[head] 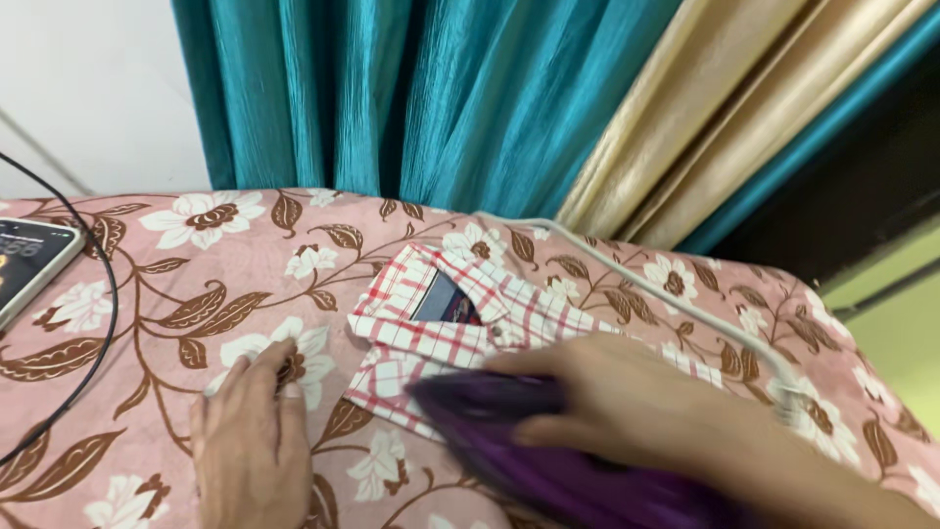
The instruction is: The person irons a checked shirt on an ironing board, folding different sections of the garment and pressing them with an iron.
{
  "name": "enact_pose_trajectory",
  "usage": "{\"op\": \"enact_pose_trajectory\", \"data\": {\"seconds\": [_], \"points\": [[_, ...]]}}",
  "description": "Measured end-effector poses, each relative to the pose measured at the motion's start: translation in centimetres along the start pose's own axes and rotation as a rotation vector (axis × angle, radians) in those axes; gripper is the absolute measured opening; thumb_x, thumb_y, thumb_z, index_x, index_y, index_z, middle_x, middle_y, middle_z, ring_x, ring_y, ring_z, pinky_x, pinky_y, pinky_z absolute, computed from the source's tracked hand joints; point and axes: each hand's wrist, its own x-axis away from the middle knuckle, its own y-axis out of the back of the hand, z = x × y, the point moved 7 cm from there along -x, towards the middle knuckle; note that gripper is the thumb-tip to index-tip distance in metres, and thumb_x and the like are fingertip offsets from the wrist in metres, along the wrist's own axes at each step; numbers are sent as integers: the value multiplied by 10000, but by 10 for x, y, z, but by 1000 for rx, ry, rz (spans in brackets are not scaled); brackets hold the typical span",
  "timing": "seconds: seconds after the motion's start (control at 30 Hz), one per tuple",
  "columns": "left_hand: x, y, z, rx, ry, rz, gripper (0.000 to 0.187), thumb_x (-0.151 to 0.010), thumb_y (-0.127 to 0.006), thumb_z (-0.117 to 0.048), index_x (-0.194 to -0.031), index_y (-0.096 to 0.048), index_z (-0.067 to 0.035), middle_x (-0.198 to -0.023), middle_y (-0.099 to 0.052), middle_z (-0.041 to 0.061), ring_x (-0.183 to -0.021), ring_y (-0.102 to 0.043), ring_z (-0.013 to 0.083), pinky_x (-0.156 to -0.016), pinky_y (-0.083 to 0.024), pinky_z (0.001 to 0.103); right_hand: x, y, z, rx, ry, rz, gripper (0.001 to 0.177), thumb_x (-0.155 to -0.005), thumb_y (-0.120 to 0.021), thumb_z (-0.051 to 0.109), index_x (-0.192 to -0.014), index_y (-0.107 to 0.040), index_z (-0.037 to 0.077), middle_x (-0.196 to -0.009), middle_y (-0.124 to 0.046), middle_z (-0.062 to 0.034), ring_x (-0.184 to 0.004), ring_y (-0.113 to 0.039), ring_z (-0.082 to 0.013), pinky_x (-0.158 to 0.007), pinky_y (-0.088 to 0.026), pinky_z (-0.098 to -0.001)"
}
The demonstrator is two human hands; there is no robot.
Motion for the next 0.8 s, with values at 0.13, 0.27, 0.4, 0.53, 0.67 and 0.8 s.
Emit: {"op": "enact_pose_trajectory", "data": {"seconds": [0.13,0.27,0.4,0.53,0.67,0.8], "points": [[0,2,-5,28,-31,56,451,-1009,-440,-277,-1421,-537,-123,-1387,-610,126,-1420,-431,327,-1213,-146,591,43,-8,-46,82,-371,90,729,-721,-849,480,-1416,-631,474,-1032,-815,22,-914,-791,-178,-901,-593,-334],[-1,7,-9,52,-44,57,463,-996,-430,-280,-1418,-537,-121,-1403,-606,136,-1410,-439,320,-1193,-136,604,34,-8,-28,92,-84,-82,724,-726,-821,503,-1431,-679,420,-1067,-821,-12,-913,-772,-226,-840,-581,-380],[-2,5,-11,62,-24,40,434,-1054,-402,-286,-1426,-544,-113,-1388,-610,163,-1397,-472,334,-1204,-155,597,-4,-11,23,121,128,-104,614,-745,-795,434,-1335,-678,313,-1075,-780,-55,-921,-747,-293,-859,-565,-430],[-7,4,-2,64,79,46,459,-1051,-396,-317,-1433,-563,-126,-1294,-665,139,-1299,-559,320,-1232,-200,556,-24,0,51,63,93,-55,622,-763,-779,395,-1369,-645,354,-1002,-765,-112,-957,-720,-322,-883,-540,-452],[-4,7,-6,39,7,32,472,-1061,-390,-341,-1428,-563,-99,-1316,-656,170,-1286,-556,347,-1189,-238,557,0,4,11,-15,139,-34,658,-717,-814,366,-1352,-666,274,-1034,-783,-104,-961,-740,-297,-864,-552,-431],[-1,-1,-22,-58,13,37,530,-1064,-380,-401,-1502,-498,-127,-1351,-615,173,-1316,-529,354,-1226,-269,580,54,-6,-90,-47,-115,159,733,-705,-827,397,-1417,-653,365,-1048,-815,0,-936,-774,-185,-872,-582,-346]]}}
